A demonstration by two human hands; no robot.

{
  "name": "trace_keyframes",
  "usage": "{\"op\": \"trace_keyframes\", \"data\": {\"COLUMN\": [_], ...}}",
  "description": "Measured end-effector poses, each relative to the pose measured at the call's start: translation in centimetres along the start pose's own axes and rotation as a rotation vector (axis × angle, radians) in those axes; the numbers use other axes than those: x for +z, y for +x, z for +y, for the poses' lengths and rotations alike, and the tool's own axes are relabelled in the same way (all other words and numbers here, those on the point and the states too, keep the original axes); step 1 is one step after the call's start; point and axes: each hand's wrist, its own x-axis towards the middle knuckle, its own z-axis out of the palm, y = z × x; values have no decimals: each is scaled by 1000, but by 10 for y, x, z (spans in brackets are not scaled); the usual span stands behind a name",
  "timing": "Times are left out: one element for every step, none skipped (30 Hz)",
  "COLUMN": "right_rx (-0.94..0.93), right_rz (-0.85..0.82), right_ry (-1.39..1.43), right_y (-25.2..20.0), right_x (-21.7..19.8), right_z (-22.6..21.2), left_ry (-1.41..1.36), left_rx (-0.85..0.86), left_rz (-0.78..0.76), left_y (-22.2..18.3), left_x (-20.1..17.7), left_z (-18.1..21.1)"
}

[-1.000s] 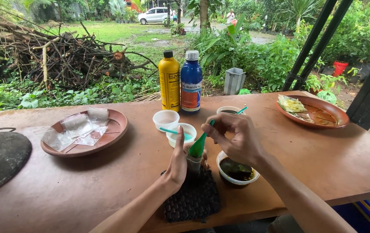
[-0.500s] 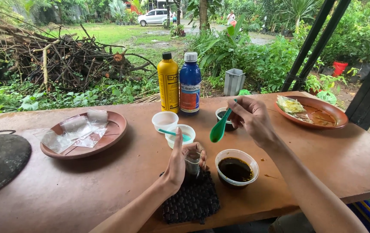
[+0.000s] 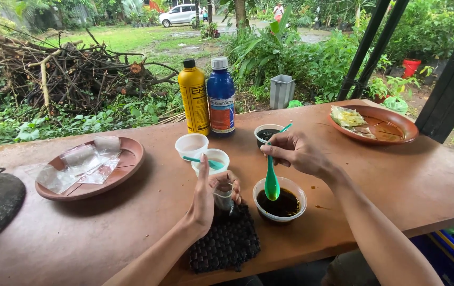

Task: Filling small, narrow plastic bags with a dark liquid using a small spoon for precise measurement and containment.

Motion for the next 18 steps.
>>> {"op": "trace_keyframes", "data": {"right_rx": [-13,-27,-25,-31,-38,-37,-46,-55,-55,-58,-62,-62,-58,-55,-55,-9,38,38], "right_rz": [-15,-31,-30,-47,-64,-65,-70,-76,-76,-88,-99,-99,-111,-123,-123,-123,-124,-125], "right_ry": [-8,-17,-16,-9,-2,-1,-5,-9,-9,-6,-3,-3,-14,-26,-26,-35,-45,-45], "right_y": [0,0,0,0,1,1,1,1,1,1,1,1,0,0,0,1,1,0], "right_x": [-1,-1,-1,-1,-1,-1,-2,-3,-3,-4,-4,-3,-2,-1,-1,0,0,0], "right_z": [3,6,5,5,4,5,5,6,7,7,8,8,7,7,6,6,6,5], "left_ry": [-8,-16,-17,-13,-9,-10,-5,0,0,12,24,23,33,42,42,44,46,46], "left_rx": [-3,-5,-8,-5,-1,-3,0,2,2,6,9,9,12,16,16,14,10,10], "left_rz": [3,6,7,9,12,13,13,13,13,10,6,6,6,6,6,3,1,1], "left_y": [0,1,0,0,-1,-1,-1,-1,-2,-2,-3,-3,-3,-3,-4,-5,-6,-4], "left_x": [-1,-1,-1,0,0,0,1,1,2,3,3,4,4,4,5,5,6,5], "left_z": [-1,-1,-1,0,1,0,1,1,1,2,2,3,3,3,4,5,6,4]}}
